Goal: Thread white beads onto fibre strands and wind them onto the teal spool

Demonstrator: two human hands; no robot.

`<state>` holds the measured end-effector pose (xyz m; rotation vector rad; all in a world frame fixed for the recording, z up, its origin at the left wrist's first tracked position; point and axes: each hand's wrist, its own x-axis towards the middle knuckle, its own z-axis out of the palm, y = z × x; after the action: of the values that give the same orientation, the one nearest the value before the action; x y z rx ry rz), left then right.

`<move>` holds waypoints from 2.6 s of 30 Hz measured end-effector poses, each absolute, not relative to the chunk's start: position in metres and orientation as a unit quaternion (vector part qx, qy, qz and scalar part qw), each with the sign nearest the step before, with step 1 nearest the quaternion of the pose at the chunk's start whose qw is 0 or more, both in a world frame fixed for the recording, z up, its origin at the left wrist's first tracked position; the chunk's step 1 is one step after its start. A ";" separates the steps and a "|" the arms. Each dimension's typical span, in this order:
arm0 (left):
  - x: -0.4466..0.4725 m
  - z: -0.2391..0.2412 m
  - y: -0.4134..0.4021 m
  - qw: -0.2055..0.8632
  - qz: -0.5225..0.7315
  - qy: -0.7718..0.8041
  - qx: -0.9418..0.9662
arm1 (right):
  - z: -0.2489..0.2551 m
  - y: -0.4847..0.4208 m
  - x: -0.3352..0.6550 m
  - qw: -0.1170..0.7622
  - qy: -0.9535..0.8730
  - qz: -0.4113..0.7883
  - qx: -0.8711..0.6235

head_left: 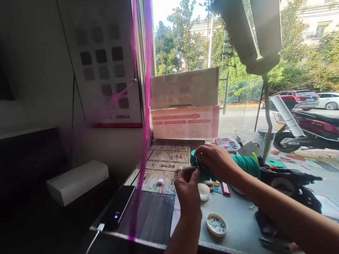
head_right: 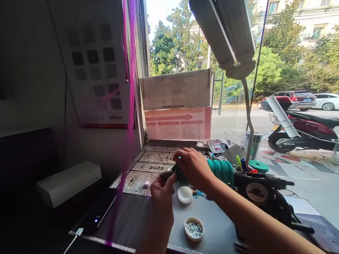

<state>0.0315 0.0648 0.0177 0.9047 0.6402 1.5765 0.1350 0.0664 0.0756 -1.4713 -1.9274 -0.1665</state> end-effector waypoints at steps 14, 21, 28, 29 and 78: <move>0.034 0.016 0.062 0.577 0.676 0.279 0.363 | 0.083 0.065 0.145 0.282 -0.794 -0.016 -0.538; 0.035 0.011 0.066 0.579 0.666 0.286 0.373 | 0.082 0.071 0.137 0.274 -0.759 0.000 -0.590; 0.001 0.011 0.053 0.545 0.660 0.305 0.417 | 0.088 0.051 0.135 0.324 -0.781 -0.029 -0.533; -0.005 0.011 0.047 0.535 0.656 0.307 0.435 | 0.088 0.042 0.131 0.352 -0.775 -0.027 -0.524; 0.046 0.011 0.057 0.528 0.695 0.290 0.393 | 0.070 0.056 0.156 0.389 -0.733 -0.057 -0.555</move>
<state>0.0461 0.0570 0.0113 0.9382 0.6940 1.6596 0.1555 0.0557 0.0699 -1.4117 -1.8648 -0.1439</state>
